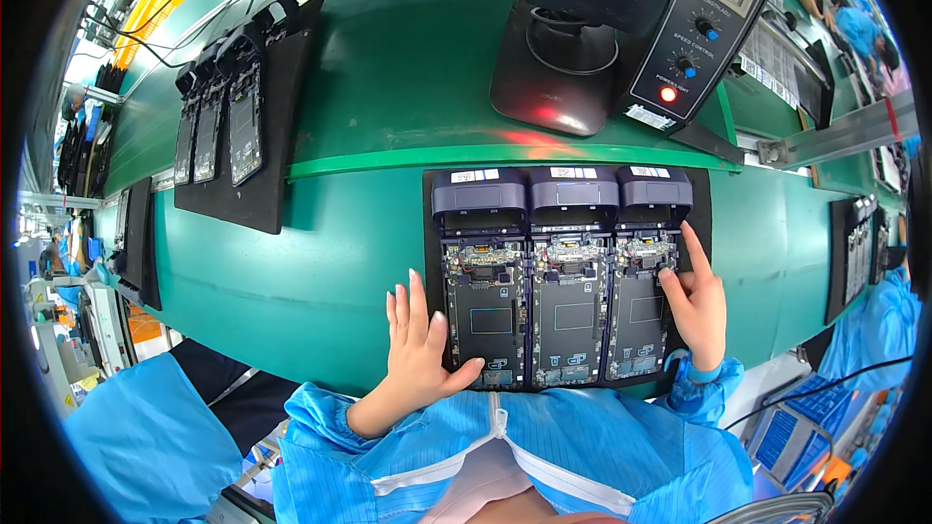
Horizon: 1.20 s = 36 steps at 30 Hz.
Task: The person applies small white labels to the back of dark blue electronic device casings. They pick up a casing, apply a label, and place it into a black tray holding three units. The person repeats this process for multiple casings, occasionally using a barcode scanner to scan the labels.
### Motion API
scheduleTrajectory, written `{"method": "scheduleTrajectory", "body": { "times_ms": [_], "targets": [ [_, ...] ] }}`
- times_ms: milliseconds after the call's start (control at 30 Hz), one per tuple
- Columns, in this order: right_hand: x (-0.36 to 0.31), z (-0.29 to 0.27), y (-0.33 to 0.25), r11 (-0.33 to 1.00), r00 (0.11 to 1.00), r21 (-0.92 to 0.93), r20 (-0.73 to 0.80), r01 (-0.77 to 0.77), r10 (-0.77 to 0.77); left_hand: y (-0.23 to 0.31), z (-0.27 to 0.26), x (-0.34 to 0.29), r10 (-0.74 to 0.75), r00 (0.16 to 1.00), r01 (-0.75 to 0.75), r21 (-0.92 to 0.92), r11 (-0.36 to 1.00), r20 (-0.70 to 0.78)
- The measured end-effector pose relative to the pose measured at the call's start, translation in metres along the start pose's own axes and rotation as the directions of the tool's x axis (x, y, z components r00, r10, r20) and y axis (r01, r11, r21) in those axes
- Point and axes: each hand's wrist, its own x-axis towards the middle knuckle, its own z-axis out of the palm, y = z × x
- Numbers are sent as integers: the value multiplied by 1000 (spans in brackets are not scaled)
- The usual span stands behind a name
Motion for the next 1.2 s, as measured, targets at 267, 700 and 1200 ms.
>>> {"method": "scheduleTrajectory", "body": {
  "times_ms": [267, 700, 1200],
  "targets": [
    [-1, -1, 1, 1000, 1000, -14, 3, 3, -3, 5, 0, 2, 4, 1000, -4, 27, 1000, -14],
    [1, 6, 14, 976, 944, 75, -278, 205, -177, 0, 0, 2, 22, 999, -22, 5, 1000, 28],
    [-40, -27, 67, 950, 943, 308, -329, 54, 53, 30, -26, -40, -478, 877, 329, -777, 537, 41]
  ]
}}
